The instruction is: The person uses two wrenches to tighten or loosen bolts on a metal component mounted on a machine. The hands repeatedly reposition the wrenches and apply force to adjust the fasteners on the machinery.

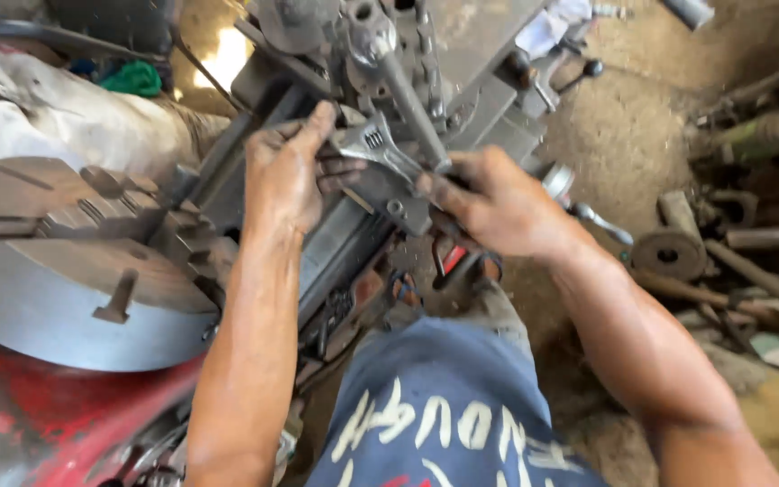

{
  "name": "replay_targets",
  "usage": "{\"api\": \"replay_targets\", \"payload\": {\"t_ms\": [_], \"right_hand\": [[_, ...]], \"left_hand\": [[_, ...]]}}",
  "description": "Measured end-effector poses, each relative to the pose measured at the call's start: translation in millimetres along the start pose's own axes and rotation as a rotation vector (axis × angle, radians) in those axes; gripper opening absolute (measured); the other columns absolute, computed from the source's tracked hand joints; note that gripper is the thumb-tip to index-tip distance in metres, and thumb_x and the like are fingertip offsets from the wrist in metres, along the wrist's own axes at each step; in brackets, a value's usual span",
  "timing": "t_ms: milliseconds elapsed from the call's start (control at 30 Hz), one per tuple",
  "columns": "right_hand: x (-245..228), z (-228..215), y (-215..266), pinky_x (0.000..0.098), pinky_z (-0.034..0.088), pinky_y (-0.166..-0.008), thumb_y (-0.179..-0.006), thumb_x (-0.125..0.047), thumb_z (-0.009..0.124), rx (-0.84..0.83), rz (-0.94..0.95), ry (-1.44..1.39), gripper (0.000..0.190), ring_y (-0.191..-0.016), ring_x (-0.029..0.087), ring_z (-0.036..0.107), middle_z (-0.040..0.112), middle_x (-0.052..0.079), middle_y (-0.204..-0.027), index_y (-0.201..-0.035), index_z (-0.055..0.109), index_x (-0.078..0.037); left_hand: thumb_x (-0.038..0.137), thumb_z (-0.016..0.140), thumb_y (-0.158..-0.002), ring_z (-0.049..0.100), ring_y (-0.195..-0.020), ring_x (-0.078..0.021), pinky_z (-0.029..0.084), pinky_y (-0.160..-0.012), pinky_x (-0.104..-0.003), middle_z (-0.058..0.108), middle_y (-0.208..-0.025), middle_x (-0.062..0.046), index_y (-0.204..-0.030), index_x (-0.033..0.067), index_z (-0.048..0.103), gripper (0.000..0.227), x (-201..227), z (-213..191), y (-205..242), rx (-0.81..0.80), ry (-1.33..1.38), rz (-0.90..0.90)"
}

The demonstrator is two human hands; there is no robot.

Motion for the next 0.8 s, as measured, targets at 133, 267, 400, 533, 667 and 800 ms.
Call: {"api": "replay_targets", "payload": {"t_ms": [133,267,400,533,667,800], "right_hand": [[49,19,-11,0.0393,0.047,-0.054,-0.102,-0.027,0.061,0.042,0.072,-0.059,0.031,-0.05,0.025,0.05,0.054,0.011,-0.051,-0.081,0.068,-0.005],[0,-2,3,0.0286,0.043,-0.042,-0.103,-0.024,0.057,-0.011,0.068,-0.054,0.039,-0.034,0.018,0.046,0.051,0.003,-0.041,-0.067,0.062,-0.009],[7,0,-12,0.0306,0.043,-0.041,-0.103,-0.017,0.056,-0.033,-0.012,-0.153,0.035,-0.035,0.02,0.046,0.052,0.007,-0.042,-0.071,0.063,-0.005],[24,9,-9,0.0271,0.038,-0.031,-0.104,-0.014,0.054,0.063,-0.007,-0.284,0.04,-0.027,0.016,0.046,0.049,0.006,-0.038,-0.067,0.063,-0.003],[25,23,0,0.0264,0.042,-0.032,-0.106,-0.014,0.056,0.079,-0.016,-0.355,0.035,-0.028,0.016,0.048,0.051,0.008,-0.039,-0.075,0.067,-0.001],[8,31,12,0.0275,0.048,-0.04,-0.105,-0.018,0.056,0.15,-0.03,-0.301,0.032,-0.034,0.016,0.055,0.058,0.009,-0.047,-0.085,0.072,0.0]], "left_hand": [[0.024,0.076,-0.09,0.076,-0.056,-0.033,0.067,-0.048,-0.043,0.072,-0.071,-0.024,-0.091,-0.009,0.067,0.035,5,1,6,0.084,-0.117,0.006],[0.03,0.075,-0.093,0.078,-0.061,-0.0344,0.069,-0.054,-0.044,0.072,-0.073,-0.028,-0.087,-0.0067,0.067,0.038,9,-10,6,0.04,-0.311,0.058],[0.037,0.059,-0.107,0.074,-0.094,-0.0333,0.065,-0.07,-0.046,0.075,-0.093,-0.025,-0.115,-0.0012,0.075,0.042,46,-1,22,0.077,-0.65,0.643],[0.038,0.055,-0.11,0.072,-0.092,-0.0186,0.06,-0.078,-0.043,0.076,-0.085,-0.015,-0.111,0.0081,0.08,0.039,40,4,26,0.04,-0.613,0.74],[0.037,0.056,-0.111,0.076,-0.094,-0.0328,0.061,-0.078,-0.046,0.075,-0.084,-0.017,-0.113,0.0077,0.08,0.038,23,-10,5,0.034,-0.567,0.725],[0.04,0.063,-0.107,0.076,-0.095,-0.0249,0.061,-0.08,-0.043,0.078,-0.085,-0.01,-0.109,0.0149,0.081,0.031,24,-6,1,0.058,-0.558,0.695]]}}
Point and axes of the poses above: each hand's wrist, its own y-axis away from the middle knuckle, its own z-axis out of the palm, x = y × z, the point moved 9 cm from there along -y, towards the middle knuckle
